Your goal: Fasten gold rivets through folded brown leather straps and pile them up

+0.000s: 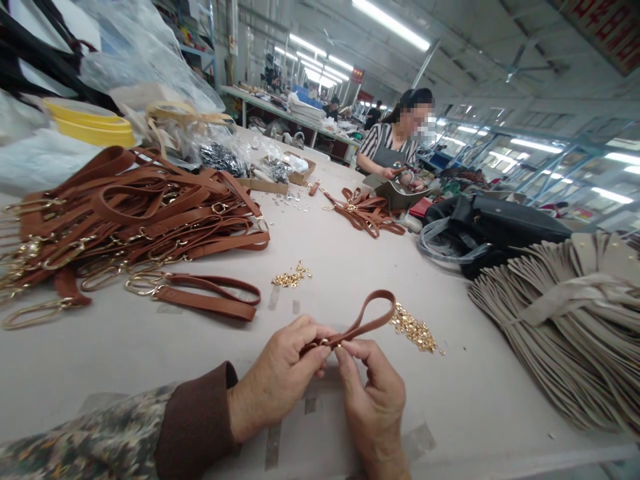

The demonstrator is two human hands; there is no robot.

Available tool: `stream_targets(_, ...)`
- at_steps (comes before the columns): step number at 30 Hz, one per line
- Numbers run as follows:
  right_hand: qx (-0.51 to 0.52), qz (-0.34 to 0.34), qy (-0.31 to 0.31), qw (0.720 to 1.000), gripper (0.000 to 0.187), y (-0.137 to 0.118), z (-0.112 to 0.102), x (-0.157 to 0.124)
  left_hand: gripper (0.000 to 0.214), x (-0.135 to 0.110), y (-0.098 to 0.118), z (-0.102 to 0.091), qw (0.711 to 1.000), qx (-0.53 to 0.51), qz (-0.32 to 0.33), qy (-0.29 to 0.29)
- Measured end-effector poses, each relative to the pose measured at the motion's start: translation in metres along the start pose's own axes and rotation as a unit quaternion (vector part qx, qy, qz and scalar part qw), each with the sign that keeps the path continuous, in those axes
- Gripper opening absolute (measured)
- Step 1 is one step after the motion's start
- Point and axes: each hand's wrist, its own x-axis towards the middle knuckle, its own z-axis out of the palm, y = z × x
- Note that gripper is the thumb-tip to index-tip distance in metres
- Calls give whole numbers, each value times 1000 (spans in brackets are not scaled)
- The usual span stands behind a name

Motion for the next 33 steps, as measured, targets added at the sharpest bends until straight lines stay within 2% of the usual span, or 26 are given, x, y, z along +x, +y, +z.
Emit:
stream_targets(2,20,32,4,999,8,1,2,-3,23,0,1,-1,1000,25,18,2)
stream_targets(4,20,33,10,999,8,3,2,-5,23,0,1,-2,999,31,18,-4)
stream_targets(7,-9,-12,12,1000,12,6,-1,-5,25,0,2,-2,1000,12,-3,-15)
stream_targets(12,-6,-67,-42,997,20,8,-13,3,24,-2,5,-2,999,-10,-30,-28)
stream_targets(16,-2,-68,-49,996,21,6,-15,5,24,-1,8,-3,999,44,3,-11)
stream_targets(19,5,-22,-1,1000,12,4,-7,-1,28,-1,9,-3,997,60,40,-6)
stream_targets(21,39,39,44,997,2,2,1,-4,29,-2,9,-4,998,48,43,1)
stream_targets(24,139,160,83,974,15,0,11,-5,26,-4,11,-5,999,22,34,19)
stream_targets(26,185,227,73,953,23,1,13,-4,25,-5,12,-3,999,6,29,29)
stream_targets(28,192,264,40,944,29,5,13,-5,23,-5,10,1,999,-19,14,37)
stream_targets(31,167,285,9,944,33,15,13,-10,16,-6,7,9,998,-49,-20,42)
stream_targets(33,145,286,25,947,33,23,11,-14,15,-7,8,8,999,-8,-20,34)
